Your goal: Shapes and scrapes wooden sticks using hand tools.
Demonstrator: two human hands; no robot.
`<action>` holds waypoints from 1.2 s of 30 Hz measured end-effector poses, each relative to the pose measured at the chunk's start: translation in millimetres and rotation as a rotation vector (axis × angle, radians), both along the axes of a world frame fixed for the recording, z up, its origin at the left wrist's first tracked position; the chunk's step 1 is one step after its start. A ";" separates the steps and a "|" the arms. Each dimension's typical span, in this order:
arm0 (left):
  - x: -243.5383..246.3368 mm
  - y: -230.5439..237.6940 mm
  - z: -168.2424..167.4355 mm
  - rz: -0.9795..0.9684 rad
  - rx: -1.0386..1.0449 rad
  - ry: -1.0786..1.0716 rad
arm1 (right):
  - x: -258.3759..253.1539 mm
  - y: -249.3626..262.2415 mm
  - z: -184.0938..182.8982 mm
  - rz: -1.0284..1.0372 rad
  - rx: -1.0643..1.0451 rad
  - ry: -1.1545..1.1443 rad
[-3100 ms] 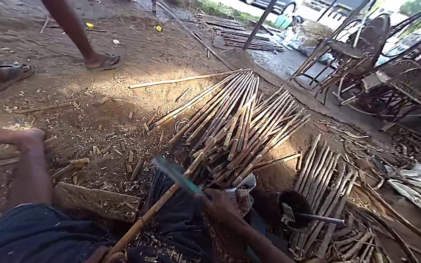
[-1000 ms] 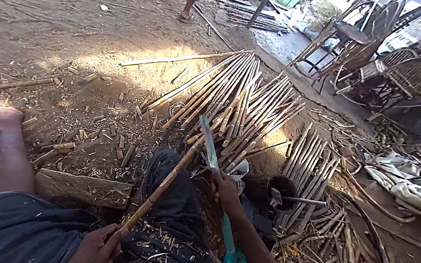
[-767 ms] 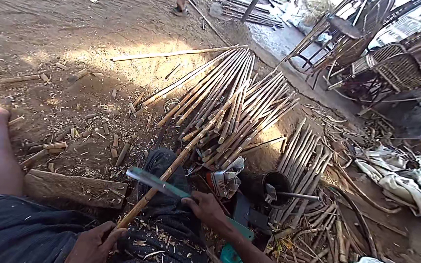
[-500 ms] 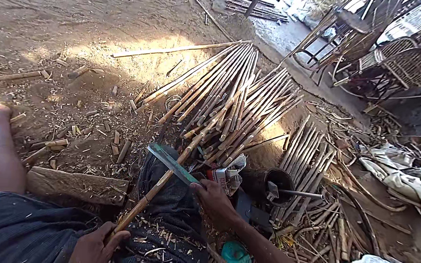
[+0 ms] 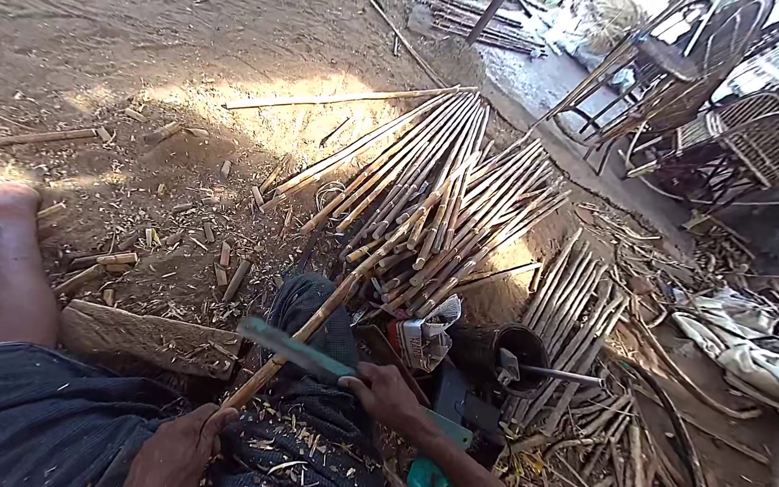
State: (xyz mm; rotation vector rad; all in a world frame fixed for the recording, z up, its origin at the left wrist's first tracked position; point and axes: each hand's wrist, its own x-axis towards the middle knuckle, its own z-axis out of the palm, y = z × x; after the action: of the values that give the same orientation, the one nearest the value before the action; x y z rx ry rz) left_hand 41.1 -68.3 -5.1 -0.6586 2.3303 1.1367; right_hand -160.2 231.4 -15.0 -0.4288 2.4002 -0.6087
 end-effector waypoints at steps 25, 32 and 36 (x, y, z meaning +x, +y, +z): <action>-0.6 -15.7 -16.9 0.015 0.150 0.111 | -2.4 -11.9 12.0 -0.060 -0.009 0.000; 2.3 -7.6 -10.8 -0.023 0.016 0.150 | -4.4 -10.1 16.8 0.003 0.020 -0.013; -15.4 -13.2 15.1 -0.059 0.219 -0.015 | -28.8 -3.0 -0.2 -0.347 -0.100 0.090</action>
State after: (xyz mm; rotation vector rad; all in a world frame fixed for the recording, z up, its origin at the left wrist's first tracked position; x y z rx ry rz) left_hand 25.7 -81.5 10.0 -0.5129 2.1569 1.3305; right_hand -189.0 228.5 -15.2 -0.0786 2.5594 -0.8807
